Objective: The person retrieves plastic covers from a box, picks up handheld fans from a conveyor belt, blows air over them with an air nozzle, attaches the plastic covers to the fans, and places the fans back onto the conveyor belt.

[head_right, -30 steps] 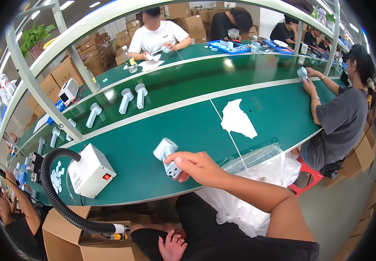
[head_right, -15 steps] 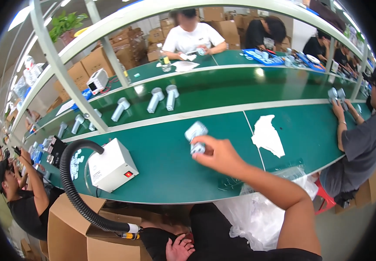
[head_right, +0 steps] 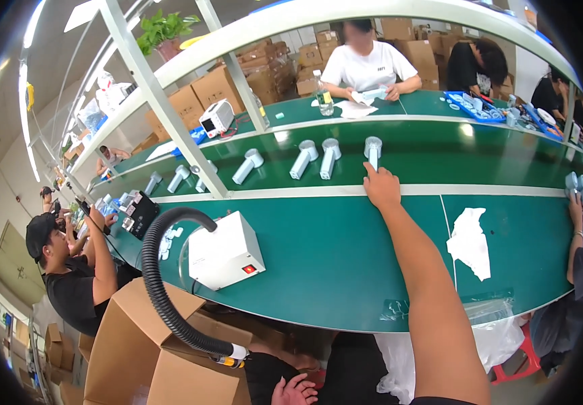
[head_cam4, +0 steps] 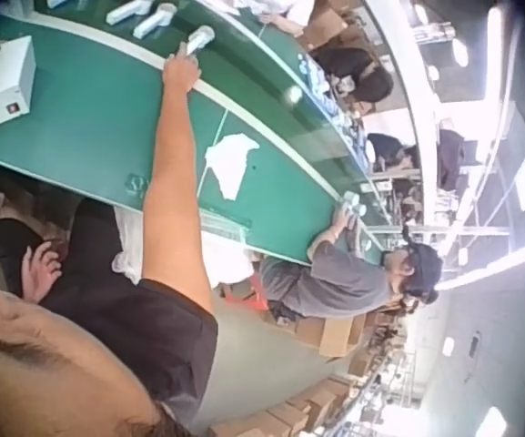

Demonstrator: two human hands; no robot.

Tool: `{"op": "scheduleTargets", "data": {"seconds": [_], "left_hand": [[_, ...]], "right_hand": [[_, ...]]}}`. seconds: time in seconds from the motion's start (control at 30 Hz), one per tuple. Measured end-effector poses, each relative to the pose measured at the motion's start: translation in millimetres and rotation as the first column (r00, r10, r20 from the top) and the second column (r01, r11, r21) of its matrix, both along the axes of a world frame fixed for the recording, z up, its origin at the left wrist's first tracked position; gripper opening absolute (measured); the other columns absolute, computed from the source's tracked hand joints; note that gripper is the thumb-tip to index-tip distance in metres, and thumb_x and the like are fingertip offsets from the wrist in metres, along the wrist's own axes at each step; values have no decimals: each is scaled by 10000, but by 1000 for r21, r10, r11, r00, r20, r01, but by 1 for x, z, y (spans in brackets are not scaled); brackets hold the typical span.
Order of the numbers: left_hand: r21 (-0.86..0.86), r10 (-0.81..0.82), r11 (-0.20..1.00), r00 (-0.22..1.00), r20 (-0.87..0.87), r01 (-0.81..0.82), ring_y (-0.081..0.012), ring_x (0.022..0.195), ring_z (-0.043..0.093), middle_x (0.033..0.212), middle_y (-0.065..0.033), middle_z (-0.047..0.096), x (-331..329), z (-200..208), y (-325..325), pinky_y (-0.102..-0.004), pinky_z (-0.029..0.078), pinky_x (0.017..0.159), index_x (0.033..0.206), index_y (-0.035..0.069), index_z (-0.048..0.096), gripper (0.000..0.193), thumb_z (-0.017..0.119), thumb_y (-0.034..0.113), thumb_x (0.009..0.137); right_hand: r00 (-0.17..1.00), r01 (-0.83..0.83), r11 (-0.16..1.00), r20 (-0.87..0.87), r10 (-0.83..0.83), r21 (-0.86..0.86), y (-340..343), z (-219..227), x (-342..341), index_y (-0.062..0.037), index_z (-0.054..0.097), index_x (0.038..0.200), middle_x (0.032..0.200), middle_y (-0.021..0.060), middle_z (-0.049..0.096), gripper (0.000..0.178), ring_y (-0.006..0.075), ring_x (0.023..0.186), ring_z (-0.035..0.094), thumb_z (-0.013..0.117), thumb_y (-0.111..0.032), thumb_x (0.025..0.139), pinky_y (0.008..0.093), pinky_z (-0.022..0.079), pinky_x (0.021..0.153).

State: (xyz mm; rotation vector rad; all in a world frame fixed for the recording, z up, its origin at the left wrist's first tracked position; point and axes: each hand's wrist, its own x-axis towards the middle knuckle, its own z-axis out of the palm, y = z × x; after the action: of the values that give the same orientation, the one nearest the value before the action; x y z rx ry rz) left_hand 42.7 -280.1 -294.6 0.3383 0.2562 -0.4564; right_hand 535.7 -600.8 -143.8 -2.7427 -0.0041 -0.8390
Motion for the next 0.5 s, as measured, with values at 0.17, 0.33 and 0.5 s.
{"op": "scheduleTargets", "data": {"seconds": [0.17,0.33,0.5], "left_hand": [[65,-22,998,998,-61,26,-303,984,653,1127,-147,659,17,1,0,-459,547,826,1343,79,491,575,400,520,985],[60,-93,993,990,-109,100,-295,984,652,1133,-139,658,29,-4,-3,-450,552,828,1342,88,497,544,417,495,990],[14,-108,994,986,-123,111,-304,992,649,1152,-144,652,32,-12,-5,-470,548,828,1337,90,504,517,421,471,998]], "right_hand": [[998,-49,998,40,48,38,15,-6,7,-270,426,1422,908,103,659,620,290,824,653,608,-203,833,445,523,727],[999,14,996,-50,-9,91,4,-8,11,-56,454,1370,924,144,663,568,304,882,650,521,-36,806,437,512,782],[999,-10,994,-33,14,110,-1,-6,5,-78,484,1351,939,135,668,557,297,919,650,521,0,801,426,507,804]]}}
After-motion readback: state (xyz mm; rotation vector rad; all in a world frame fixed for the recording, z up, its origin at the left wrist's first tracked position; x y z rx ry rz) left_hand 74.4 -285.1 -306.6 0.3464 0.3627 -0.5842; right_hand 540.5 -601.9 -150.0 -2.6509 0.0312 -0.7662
